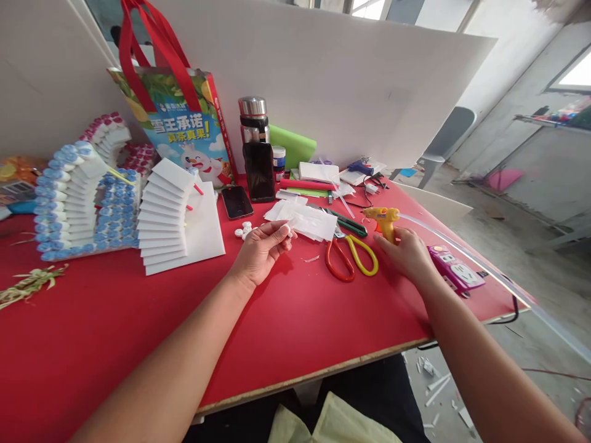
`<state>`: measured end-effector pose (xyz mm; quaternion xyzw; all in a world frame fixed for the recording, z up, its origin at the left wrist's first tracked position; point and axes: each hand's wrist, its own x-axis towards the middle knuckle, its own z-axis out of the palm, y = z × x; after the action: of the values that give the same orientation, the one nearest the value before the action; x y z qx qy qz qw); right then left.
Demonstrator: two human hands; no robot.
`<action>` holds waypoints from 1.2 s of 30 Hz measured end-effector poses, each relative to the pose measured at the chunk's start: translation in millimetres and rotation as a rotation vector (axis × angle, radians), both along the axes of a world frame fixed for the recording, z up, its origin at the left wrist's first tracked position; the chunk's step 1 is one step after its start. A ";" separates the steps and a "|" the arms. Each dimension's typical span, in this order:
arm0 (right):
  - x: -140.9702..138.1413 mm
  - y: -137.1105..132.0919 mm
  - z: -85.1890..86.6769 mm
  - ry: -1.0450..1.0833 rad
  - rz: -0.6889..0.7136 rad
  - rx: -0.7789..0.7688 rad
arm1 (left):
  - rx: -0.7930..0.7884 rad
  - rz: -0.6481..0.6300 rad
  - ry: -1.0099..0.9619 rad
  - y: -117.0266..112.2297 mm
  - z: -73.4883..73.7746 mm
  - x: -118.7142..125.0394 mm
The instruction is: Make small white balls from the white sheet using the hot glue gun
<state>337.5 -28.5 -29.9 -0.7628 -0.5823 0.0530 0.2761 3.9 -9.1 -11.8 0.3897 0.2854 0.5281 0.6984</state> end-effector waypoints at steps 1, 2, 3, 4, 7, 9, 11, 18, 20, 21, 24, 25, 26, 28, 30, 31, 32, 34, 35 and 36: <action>-1.5 -7.2 -2.6 -0.034 0.010 0.012 | -0.001 -0.002 -0.005 0.2 -0.1 -0.2; -3.8 -14.9 -5.7 -0.064 0.011 0.027 | -0.005 -0.004 -0.011 0.4 -0.2 -0.4; -6.9 -23.0 -9.2 -0.090 0.003 0.049 | -0.010 -0.005 -0.019 0.7 -0.3 -0.4; -10.8 -31.3 -12.6 -0.110 0.000 0.086 | -0.017 -0.005 -0.027 0.9 -0.3 -0.5; -26.9 -54.8 -17.1 -0.171 -0.017 0.266 | -0.030 -0.001 -0.046 1.2 -0.5 -0.3; -41.1 -66.8 -11.0 -0.197 -0.005 0.390 | -0.026 0.000 -0.048 1.0 -0.4 0.0; -58.5 -73.5 3.8 -0.151 0.081 0.484 | -0.016 0.000 -0.049 0.6 0.1 0.4; -132.7 -38.9 63.1 0.669 0.499 0.277 | 0.034 0.011 -0.027 -2.4 2.4 3.4; -147.3 -22.0 63.3 0.790 0.601 0.181 | 0.052 0.025 0.009 -3.4 2.9 3.9; -152.5 -15.4 60.4 0.831 0.625 0.158 | 0.059 0.035 0.030 -3.9 3.2 4.0; -159.8 -6.3 46.1 0.932 0.655 0.144 | 0.079 0.063 0.097 -5.0 3.3 4.2; -160.2 -6.2 41.5 0.966 0.662 0.153 | 0.088 0.070 0.117 -5.2 3.1 4.3; -160.0 -7.1 37.8 0.998 0.668 0.163 | 0.100 0.075 0.135 -5.3 2.9 4.4; -158.7 -9.7 33.7 1.049 0.677 0.171 | 0.128 0.086 0.165 -5.7 2.2 4.8; -157.2 -11.6 33.2 1.079 0.675 0.165 | 0.157 0.098 0.197 -6.3 1.9 5.2; -156.7 -11.9 33.8 1.091 0.676 0.158 | 0.168 0.102 0.212 -6.6 1.9 5.4; -156.3 -11.8 34.5 1.106 0.680 0.152 | 0.177 0.106 0.226 -7.0 2.1 5.6; -155.8 -10.9 35.7 1.140 0.689 0.139 | 0.189 0.114 0.247 -7.5 2.7 5.9; -155.7 -10.4 36.1 1.155 0.695 0.132 | 0.193 0.119 0.253 -7.6 3.0 6.0; -155.6 -10.0 36.4 1.164 0.699 0.126 | 0.196 0.124 0.256 -7.5 3.3 6.2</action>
<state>182.0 -38.5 6.5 -0.3597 -0.5531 0.5067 0.5549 10.1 -16.6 -8.5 0.5019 0.3425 0.5415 0.5810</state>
